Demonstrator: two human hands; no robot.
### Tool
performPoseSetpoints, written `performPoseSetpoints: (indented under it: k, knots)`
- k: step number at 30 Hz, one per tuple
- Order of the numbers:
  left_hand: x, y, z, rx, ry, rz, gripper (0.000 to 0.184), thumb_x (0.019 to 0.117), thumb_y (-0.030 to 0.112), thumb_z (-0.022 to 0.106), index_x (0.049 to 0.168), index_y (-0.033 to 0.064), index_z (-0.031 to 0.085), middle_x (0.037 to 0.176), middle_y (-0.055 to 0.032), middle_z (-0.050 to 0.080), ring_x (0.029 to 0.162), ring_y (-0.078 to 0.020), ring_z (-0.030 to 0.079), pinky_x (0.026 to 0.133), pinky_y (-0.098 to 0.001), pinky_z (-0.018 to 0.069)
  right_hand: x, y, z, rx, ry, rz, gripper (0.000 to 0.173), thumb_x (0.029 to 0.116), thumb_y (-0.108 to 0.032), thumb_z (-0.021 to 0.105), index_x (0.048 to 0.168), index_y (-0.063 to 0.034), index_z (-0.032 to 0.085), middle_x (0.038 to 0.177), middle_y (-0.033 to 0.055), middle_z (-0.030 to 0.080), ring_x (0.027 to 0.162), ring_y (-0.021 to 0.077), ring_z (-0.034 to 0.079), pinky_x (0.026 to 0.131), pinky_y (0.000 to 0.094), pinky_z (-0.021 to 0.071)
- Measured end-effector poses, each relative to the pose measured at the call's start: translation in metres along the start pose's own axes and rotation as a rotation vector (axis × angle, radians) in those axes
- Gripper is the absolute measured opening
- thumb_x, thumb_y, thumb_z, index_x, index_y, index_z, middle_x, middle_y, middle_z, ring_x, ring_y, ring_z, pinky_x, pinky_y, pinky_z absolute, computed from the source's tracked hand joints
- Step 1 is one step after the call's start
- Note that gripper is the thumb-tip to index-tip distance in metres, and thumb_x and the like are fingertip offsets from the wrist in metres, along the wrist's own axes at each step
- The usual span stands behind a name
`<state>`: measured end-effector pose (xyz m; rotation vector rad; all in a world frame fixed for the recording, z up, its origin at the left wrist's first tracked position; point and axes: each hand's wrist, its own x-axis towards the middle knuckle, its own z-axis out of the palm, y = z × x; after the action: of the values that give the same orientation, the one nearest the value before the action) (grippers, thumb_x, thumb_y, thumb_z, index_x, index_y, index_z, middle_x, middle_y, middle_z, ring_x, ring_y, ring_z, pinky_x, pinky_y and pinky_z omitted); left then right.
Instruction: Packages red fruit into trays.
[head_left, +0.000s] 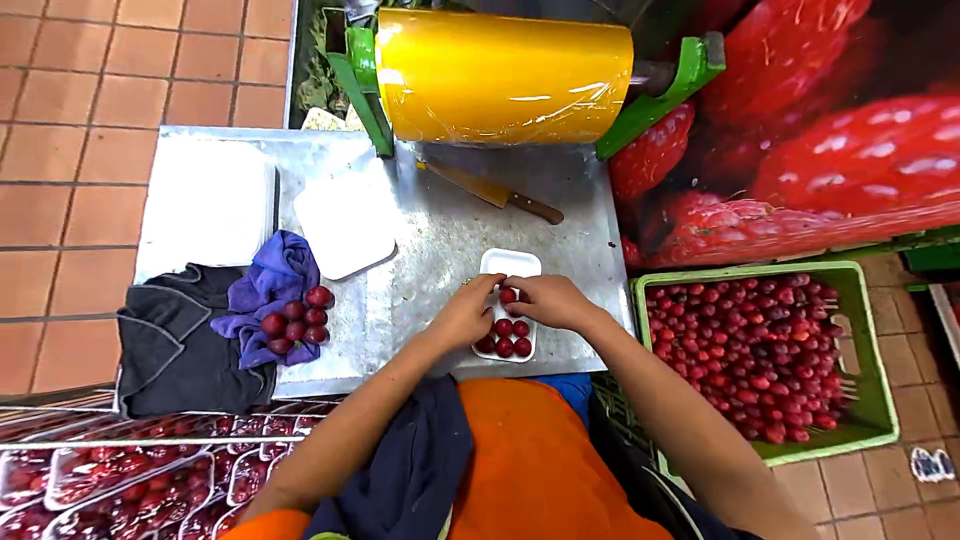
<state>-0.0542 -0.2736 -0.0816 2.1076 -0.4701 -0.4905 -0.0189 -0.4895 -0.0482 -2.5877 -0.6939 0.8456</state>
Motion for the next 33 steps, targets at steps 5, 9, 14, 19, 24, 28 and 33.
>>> performPoseSetpoints:
  k: [5,9,14,19,24,28,33]
  knots:
    - [-0.012,-0.01,0.002,0.216,-0.012,0.029,0.045,0.0928,0.002,0.06,0.137,0.0098,0.062,0.137,-0.01,0.064,0.131,-0.0299,0.057,0.111,-0.0553,0.0438,0.008,0.012,0.012,0.15,0.014,-0.024,0.044,0.0967,-0.046,0.068,0.128,-0.0158,0.068,0.112,0.0099,0.069,0.104,0.0276,0.067,0.089,0.0561,0.0547]
    - [-0.021,-0.018,0.012,0.208,0.073,0.063,0.038,0.0943,0.003,0.054,0.128,0.0144,0.068,0.134,-0.0053,0.066,0.129,-0.0285,0.057,0.108,-0.056,0.0449,-0.012,0.014,0.027,0.592,0.178,0.192,0.035,0.1015,-0.033,0.063,0.13,-0.0139,0.067,0.109,0.0053,0.073,0.081,0.0176,0.069,0.073,0.0413,0.0587]
    - [-0.01,-0.019,0.006,0.138,0.082,0.06,0.041,0.094,0.002,0.053,0.13,0.0161,0.068,0.136,-0.0025,0.065,0.131,-0.026,0.056,0.109,-0.0552,0.0432,-0.017,0.021,0.024,1.269,0.215,0.498,0.051,0.1111,-0.044,0.035,0.121,-0.0084,0.07,0.101,0.0074,0.077,0.06,0.0126,0.062,0.054,0.0281,0.0506]
    - [-0.003,-0.016,-0.009,-0.089,0.144,-0.009,0.038,0.1002,0.003,0.05,0.135,0.0078,0.064,0.134,-0.0116,0.065,0.123,-0.0267,0.062,0.107,-0.0516,0.0494,-0.012,0.018,-0.004,1.195,0.171,0.428,0.034,0.1086,-0.031,0.041,0.123,-0.0085,0.061,0.107,0.0084,0.069,0.092,0.0201,0.069,0.08,0.04,0.0579]
    - [0.009,-0.016,-0.007,-0.058,0.175,-0.049,0.042,0.0995,0.008,0.055,0.142,0.0084,0.058,0.143,-0.0128,0.058,0.125,-0.0279,0.06,0.107,-0.0498,0.05,0.02,-0.005,-0.003,0.502,0.08,0.101,0.047,0.0927,-0.011,0.063,0.14,-0.0121,0.059,0.134,0.013,0.06,0.122,0.0261,0.059,0.102,0.0508,0.0508]
    - [0.008,-0.016,-0.007,0.023,0.184,-0.037,0.039,0.0989,0.01,0.057,0.138,0.0094,0.061,0.138,-0.0108,0.062,0.127,-0.0287,0.059,0.109,-0.054,0.0473,0.015,-0.001,0.0,0.551,0.029,0.064,0.058,0.0951,-0.004,0.053,0.152,-0.0161,0.047,0.139,0.0071,0.063,0.12,0.021,0.065,0.1,0.0476,0.0548]
    - [0.013,-0.017,-0.003,0.236,0.175,-0.005,0.035,0.1001,0.042,0.06,0.125,0.0196,0.071,0.126,-0.0022,0.068,0.123,-0.0249,0.059,0.103,-0.0525,0.0469,0.002,0.007,0.016,0.587,0.266,0.111,0.046,0.0921,0.005,0.059,0.136,-0.0088,0.058,0.133,0.0112,0.062,0.112,0.0198,0.068,0.094,0.0401,0.0606]
